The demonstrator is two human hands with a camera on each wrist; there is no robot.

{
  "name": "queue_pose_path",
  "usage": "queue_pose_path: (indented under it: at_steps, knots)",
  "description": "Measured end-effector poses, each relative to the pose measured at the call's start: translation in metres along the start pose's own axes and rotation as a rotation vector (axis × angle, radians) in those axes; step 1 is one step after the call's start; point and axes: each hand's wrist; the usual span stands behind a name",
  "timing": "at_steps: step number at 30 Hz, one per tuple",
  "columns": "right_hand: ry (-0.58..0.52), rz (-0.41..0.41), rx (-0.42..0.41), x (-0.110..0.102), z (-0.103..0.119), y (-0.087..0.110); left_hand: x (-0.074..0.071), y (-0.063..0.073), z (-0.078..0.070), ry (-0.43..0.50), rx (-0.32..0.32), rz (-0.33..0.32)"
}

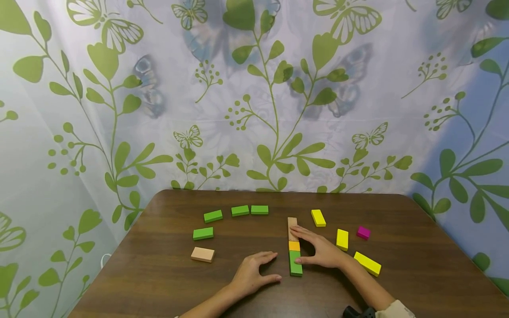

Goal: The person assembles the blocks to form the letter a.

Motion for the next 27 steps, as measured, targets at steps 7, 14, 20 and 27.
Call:
queue_pose_path:
  at_steps: [7,14,20,27]
  knots:
    - [0.016,-0.009,0.018,-0.003,-0.007,0.008,-0.001,-0.002,0.001,0.014,0.014,0.003]
    - [-0.017,-0.007,0.009,-0.004,-0.006,0.008,-0.010,-0.018,0.016,0.009,0.071,-0.015]
    - [-0.021,-0.006,0.018,-0.004,-0.006,0.010,-0.037,-0.065,0.045,-0.074,0.060,-0.138]
    - [-0.010,-0.012,-0.010,-0.003,-0.005,0.011,-0.069,-0.111,0.076,-0.198,-0.010,-0.139]
Point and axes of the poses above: each hand's wrist, its own y-axis away from the middle knuckle, its own x-axis out of the palm, z = x × y, and after that the axes turned 4 degrees about x, right-handed
